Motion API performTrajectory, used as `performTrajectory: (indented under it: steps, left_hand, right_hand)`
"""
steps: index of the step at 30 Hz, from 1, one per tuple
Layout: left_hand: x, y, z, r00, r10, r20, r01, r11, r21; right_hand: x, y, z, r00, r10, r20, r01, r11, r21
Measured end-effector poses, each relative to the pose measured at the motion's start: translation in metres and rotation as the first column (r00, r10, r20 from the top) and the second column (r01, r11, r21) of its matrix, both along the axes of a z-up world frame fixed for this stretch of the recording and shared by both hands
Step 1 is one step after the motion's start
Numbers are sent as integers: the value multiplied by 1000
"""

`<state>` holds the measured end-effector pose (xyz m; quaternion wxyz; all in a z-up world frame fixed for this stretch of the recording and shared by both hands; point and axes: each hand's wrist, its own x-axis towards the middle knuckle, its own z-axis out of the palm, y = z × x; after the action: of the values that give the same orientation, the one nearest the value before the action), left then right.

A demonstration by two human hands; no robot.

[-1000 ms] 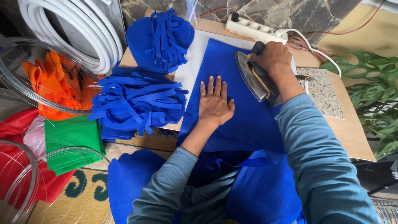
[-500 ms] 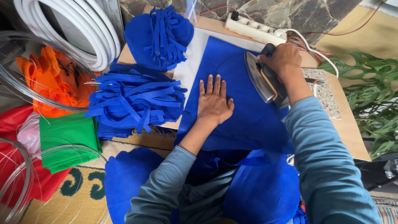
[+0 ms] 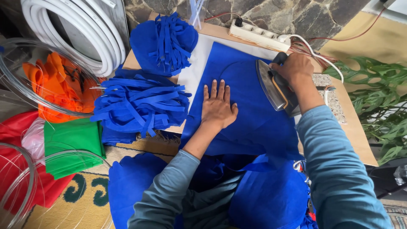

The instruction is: Ironing small blue fabric pieces on a flat surface to remove wrinkles.

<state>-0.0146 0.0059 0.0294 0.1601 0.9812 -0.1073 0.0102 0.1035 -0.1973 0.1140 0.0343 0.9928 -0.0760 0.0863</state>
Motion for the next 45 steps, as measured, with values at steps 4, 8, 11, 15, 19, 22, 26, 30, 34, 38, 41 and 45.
performTrajectory:
  steps: [4,8,11,15,19,22,26,30,34,38,41,45]
  left_hand:
    - [-1,0,1,1000,1,0,-1,1000,6]
    - [-1,1,2,1000,-1,-5,1,1000,4]
    - [-1,1,1,1000,-11,-6,11,1000,-1]
    - [-1,1,2,1000,-17,-23,17,1000,0]
    - [12,-1,-19,993,-41,111,37,999,33]
    - [18,-1,-19,996,-80,43,78,996,39]
    - [1,-6,9,995,-63,-72,71,991,115]
    - [-9,-21,14,990,-124,-62,126,991,36]
    - [-10,-18,7,988,-149,-48,151,988,43]
    - [-11,-20,4,988,-149,-30,150,988,45]
    - [-10,-19,3,989,-146,-11,146,988,40]
    - [-7,-13,0,982,-190,4,189,976,-106]
  right_hand:
    - [8,-8,-4,1000,11,18,-11,1000,10]
    - [1,-8,2,1000,-17,-15,17,1000,-20]
    - [5,-22,0,999,-46,-4,46,998,-47]
    - [-10,-37,12,995,-80,51,83,994,-64]
    - [-26,-74,23,990,-87,110,93,994,-51]
    - [-47,-72,32,997,-38,62,36,999,33]
    - [-66,-49,27,997,-57,-45,59,997,56]
    - [-79,-21,13,996,-29,-83,35,997,74]
    - [-79,-15,11,997,37,-64,-35,999,32]
    - [-65,-24,8,996,6,-85,-5,1000,15]
    - [-48,-32,3,998,3,-55,-4,1000,-6]
    - [-36,-26,8,1000,-7,-29,5,997,-79]
